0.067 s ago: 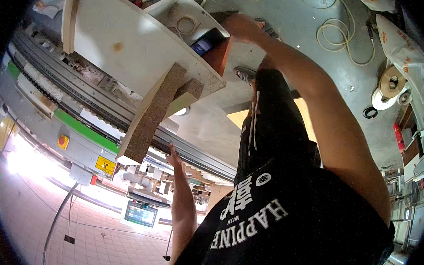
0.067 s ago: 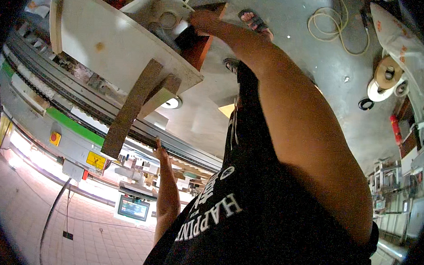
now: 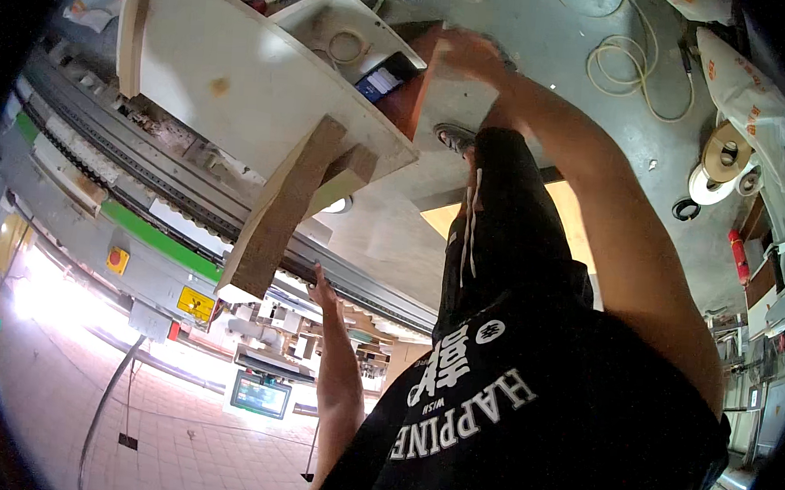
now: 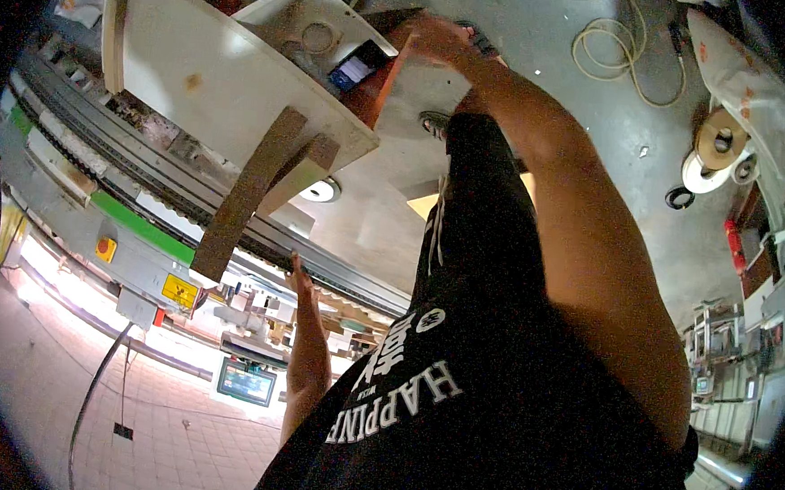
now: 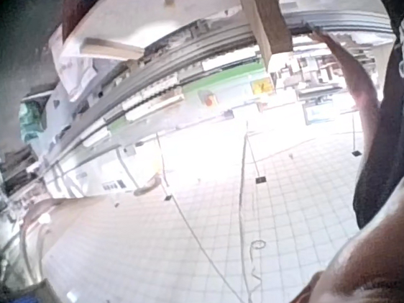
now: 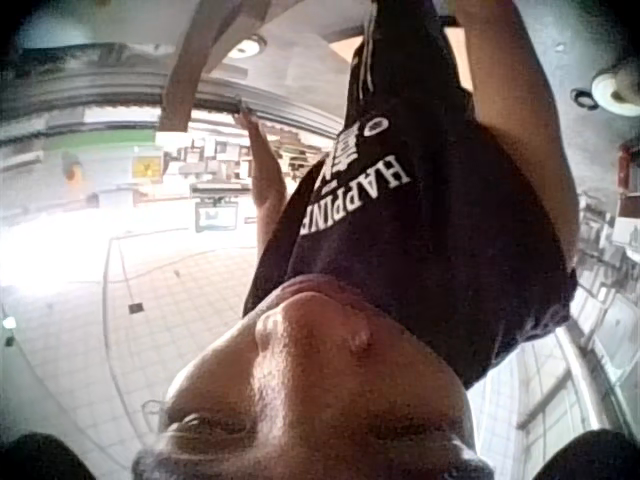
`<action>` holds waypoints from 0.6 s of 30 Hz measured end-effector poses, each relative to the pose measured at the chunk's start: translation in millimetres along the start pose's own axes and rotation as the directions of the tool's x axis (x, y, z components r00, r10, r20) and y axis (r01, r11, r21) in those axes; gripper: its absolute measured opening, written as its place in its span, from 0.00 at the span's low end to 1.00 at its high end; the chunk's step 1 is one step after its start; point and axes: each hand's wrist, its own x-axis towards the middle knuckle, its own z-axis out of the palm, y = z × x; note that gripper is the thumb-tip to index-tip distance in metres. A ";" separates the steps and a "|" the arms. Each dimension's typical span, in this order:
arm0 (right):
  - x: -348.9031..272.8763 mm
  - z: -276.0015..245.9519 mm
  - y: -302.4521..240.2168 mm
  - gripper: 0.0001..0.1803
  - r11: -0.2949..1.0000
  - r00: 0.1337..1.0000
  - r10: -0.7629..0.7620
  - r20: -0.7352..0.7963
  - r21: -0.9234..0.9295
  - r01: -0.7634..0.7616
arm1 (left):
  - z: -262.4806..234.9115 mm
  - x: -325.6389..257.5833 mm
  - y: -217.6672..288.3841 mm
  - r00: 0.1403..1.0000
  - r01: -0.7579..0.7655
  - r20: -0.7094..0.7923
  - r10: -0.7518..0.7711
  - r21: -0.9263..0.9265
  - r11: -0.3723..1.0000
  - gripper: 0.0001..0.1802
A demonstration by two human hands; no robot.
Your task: The person repeatedly picks up small wooden planks and feeds them into a machine with a circular saw blade. The planks are placed one at a time onto a conveyor or guide rail, and the person adjusts their position before release. Another worker is visible in the background handling larger boards.
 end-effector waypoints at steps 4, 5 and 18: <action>-85.9 -53.7 80.0 0.36 0.858 0.813 0.417 0.407 0.120 -0.500 | 34.6 -31.7 32.0 0.956 -0.072 -0.168 0.240 0.660 0.748 0.61; -129.2 -35.7 129.3 0.34 0.893 0.865 0.426 0.266 0.033 -0.450 | 68.8 -55.7 55.7 0.889 0.039 -0.287 0.358 0.825 0.563 0.58; -315.2 -99.6 165.7 0.22 0.714 0.716 0.625 0.310 0.143 -0.685 | 199.7 -146.7 198.1 0.355 -0.823 0.592 0.724 0.565 -0.058 0.54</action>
